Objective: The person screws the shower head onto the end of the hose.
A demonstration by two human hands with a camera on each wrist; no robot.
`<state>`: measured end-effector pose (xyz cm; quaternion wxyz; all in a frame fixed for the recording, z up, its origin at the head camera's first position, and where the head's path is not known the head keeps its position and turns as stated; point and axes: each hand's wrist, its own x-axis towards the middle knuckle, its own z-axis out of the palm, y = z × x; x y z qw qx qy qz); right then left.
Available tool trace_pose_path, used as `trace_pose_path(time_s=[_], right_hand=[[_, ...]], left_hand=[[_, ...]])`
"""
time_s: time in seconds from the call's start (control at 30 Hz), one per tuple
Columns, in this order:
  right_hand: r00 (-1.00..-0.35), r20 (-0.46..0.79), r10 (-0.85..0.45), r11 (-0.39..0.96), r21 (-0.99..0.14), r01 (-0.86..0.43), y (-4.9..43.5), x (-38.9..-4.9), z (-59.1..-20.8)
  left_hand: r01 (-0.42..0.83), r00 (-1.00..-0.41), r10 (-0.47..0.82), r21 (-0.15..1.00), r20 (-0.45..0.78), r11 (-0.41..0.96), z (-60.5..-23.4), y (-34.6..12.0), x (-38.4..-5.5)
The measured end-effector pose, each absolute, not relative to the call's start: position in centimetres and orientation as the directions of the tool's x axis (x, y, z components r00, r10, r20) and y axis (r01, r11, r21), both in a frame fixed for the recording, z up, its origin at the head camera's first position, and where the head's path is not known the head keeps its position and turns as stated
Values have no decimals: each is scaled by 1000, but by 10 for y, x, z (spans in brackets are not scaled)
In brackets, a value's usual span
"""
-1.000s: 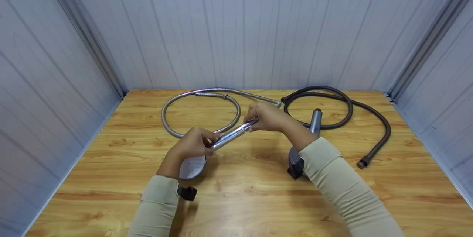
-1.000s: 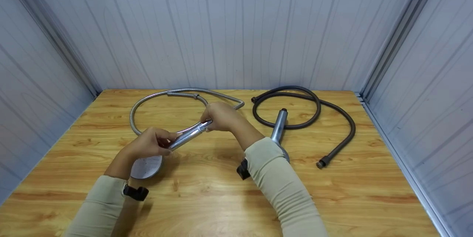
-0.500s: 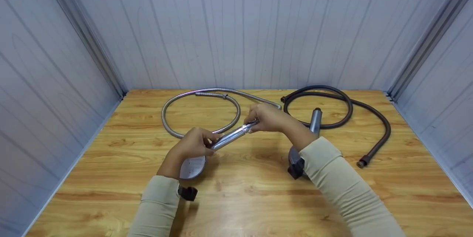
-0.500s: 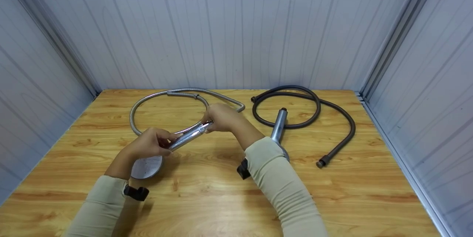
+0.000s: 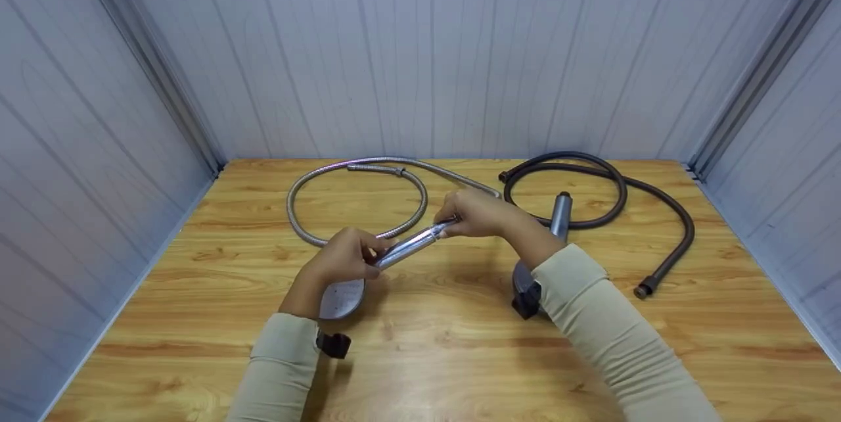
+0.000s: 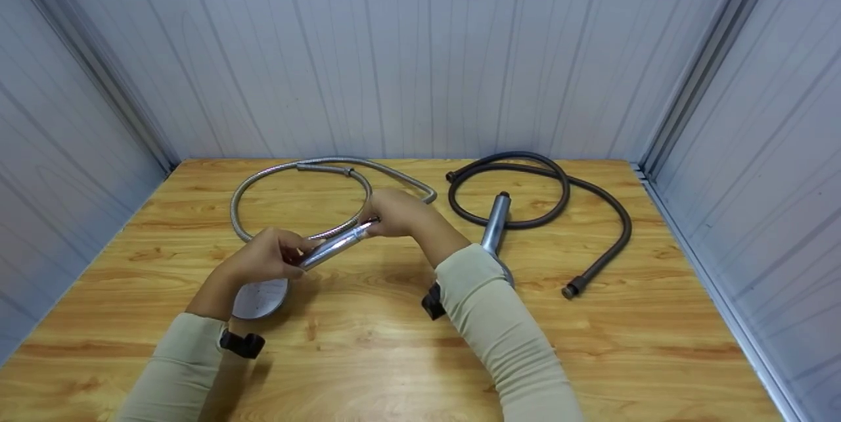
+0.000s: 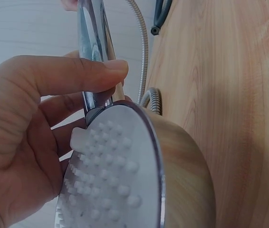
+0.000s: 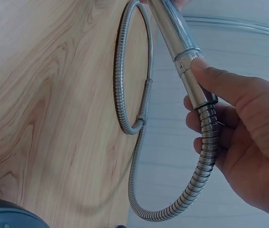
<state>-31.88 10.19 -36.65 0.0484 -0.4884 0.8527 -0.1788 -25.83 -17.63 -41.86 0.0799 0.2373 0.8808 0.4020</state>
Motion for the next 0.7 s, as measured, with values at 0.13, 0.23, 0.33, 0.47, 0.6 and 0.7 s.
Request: trace_pose_path(time_s=[0.13,0.23,0.33,0.47,0.6,0.7], right_hand=[[-508,89,-857,447,-366,-817,101,-319,-368],[-526,76,-847,461,-388,-798,100,-319,-368],[-548,60,-834,480,-410,-776,100,-318,-368],[-579,45,-814,504,-439,-744,100,-318,-369],[-615,36,-787,531,-467,-707,100,-316,-368],[-642,50,-765,545,-480,-687,103,-315,-368]], left_hand=[[352,-877,478,743,49,570,-418,-176,-258],[353,-876,479,743,49,568,-418,-177,-258],[352,-876,480,747,51,563,-417,-177,-258],[354,-877,478,744,52,567,-418,-177,-259],[356,-877,477,737,52,574,-418,-177,-260],[356,-877,478,738,52,573,-418,-178,-260]])
